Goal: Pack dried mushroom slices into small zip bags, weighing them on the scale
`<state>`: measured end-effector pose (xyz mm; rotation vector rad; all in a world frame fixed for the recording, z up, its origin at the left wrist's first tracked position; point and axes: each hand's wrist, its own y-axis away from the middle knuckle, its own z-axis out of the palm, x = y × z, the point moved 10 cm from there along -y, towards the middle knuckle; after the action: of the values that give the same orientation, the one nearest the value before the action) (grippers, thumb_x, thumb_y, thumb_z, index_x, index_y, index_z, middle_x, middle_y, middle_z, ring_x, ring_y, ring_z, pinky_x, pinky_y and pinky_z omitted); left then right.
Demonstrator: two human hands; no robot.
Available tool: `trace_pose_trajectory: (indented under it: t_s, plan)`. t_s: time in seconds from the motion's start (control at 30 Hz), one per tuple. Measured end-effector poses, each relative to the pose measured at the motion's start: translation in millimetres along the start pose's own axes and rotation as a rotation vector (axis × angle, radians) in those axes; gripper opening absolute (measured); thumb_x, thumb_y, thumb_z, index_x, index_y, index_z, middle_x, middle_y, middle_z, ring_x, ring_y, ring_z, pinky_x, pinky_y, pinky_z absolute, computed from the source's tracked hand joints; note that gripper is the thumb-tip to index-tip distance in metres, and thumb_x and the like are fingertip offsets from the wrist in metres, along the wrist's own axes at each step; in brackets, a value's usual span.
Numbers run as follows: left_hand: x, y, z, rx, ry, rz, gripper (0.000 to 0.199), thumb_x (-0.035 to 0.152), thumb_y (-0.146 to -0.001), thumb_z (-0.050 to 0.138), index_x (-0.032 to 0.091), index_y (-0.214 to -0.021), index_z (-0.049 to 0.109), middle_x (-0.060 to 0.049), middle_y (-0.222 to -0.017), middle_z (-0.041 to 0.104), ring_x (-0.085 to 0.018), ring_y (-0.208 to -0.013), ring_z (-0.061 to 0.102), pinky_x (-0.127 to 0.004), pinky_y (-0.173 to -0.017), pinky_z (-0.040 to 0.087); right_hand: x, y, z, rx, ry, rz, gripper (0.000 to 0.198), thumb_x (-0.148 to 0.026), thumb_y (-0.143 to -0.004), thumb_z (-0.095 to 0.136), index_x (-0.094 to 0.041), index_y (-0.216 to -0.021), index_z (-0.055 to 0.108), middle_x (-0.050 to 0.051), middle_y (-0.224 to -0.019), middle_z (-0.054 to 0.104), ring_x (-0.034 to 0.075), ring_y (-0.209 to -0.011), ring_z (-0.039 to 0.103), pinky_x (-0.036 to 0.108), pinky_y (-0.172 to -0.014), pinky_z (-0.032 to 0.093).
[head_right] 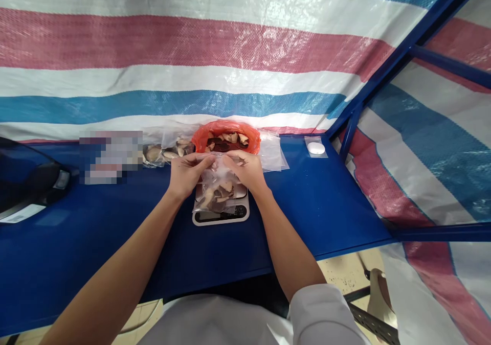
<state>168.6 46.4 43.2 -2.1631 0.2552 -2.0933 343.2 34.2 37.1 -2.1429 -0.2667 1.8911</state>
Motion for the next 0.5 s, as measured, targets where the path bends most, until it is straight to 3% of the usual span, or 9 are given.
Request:
trace_pose_trajectory:
  t_s: [0.23,0.5]
  plan:
    - [-15,-3,-3,-0.060,0.019,-0.059,0.038,0.053,-0.076,0.076,0.015,-0.075,0.079,-0.003,-0.068,0.072,-0.013,-0.058,0.058,-0.024,-0.054,0.047,3,0,-1,0.002,-0.044,0.056,0.028,-0.047,-0.083,0.071,-0.020,-0.082,0.074,0.001,-0.072,0.073,0.015,-0.067,0.067,0.025,-0.061,0.056]
    - [-15,-6,-11,-0.033,0.000,-0.004,0.045,0.059,-0.077,0.075,0.015,-0.075,0.078,-0.002,-0.071,0.070,-0.015,-0.066,0.058,-0.026,-0.064,0.048,5,-3,-10,0.023,-0.101,0.118,0.036,-0.056,-0.074,0.078,-0.020,-0.075,0.076,0.003,-0.069,0.074,0.017,-0.063,0.068,0.029,-0.058,0.058]
